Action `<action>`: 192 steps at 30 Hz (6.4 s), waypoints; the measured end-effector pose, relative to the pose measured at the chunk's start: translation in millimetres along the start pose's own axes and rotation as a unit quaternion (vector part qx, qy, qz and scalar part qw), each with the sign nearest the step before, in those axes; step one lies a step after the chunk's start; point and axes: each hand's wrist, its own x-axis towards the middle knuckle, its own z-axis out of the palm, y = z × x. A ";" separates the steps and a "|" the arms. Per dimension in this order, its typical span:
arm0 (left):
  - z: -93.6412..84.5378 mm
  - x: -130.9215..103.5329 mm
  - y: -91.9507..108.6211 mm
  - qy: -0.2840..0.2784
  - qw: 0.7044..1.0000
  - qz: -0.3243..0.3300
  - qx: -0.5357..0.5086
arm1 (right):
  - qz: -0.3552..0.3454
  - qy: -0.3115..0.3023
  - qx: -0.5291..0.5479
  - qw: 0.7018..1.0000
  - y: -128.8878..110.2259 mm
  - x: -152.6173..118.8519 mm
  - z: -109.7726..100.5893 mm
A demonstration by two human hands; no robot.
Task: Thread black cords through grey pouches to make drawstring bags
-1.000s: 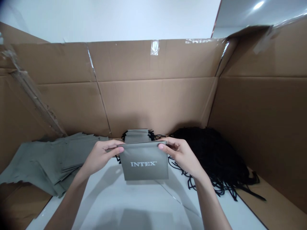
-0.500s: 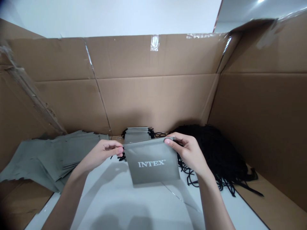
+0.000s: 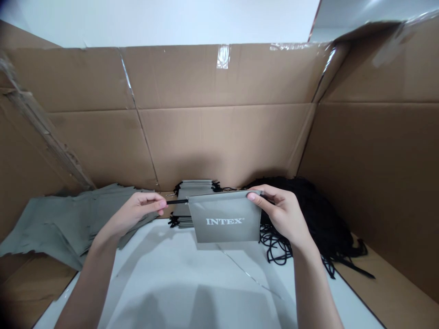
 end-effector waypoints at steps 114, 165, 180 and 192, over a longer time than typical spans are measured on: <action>-15.7 4.9 -14.6 0.059 0.996 0.040 0.062 | -0.022 -0.024 -0.046 0.998 9.5 1.7 -14.4; 24.3 2.3 2.4 -0.097 0.988 0.065 0.099 | -0.007 -0.104 0.019 0.994 4.3 3.0 13.9; 7.3 0.5 2.2 -0.023 0.997 0.037 0.071 | -0.002 -0.082 0.005 0.997 9.6 5.5 -0.4; -15.8 -3.4 -6.4 0.033 0.990 0.060 0.126 | -0.014 -0.067 -0.022 0.997 10.3 4.8 -8.4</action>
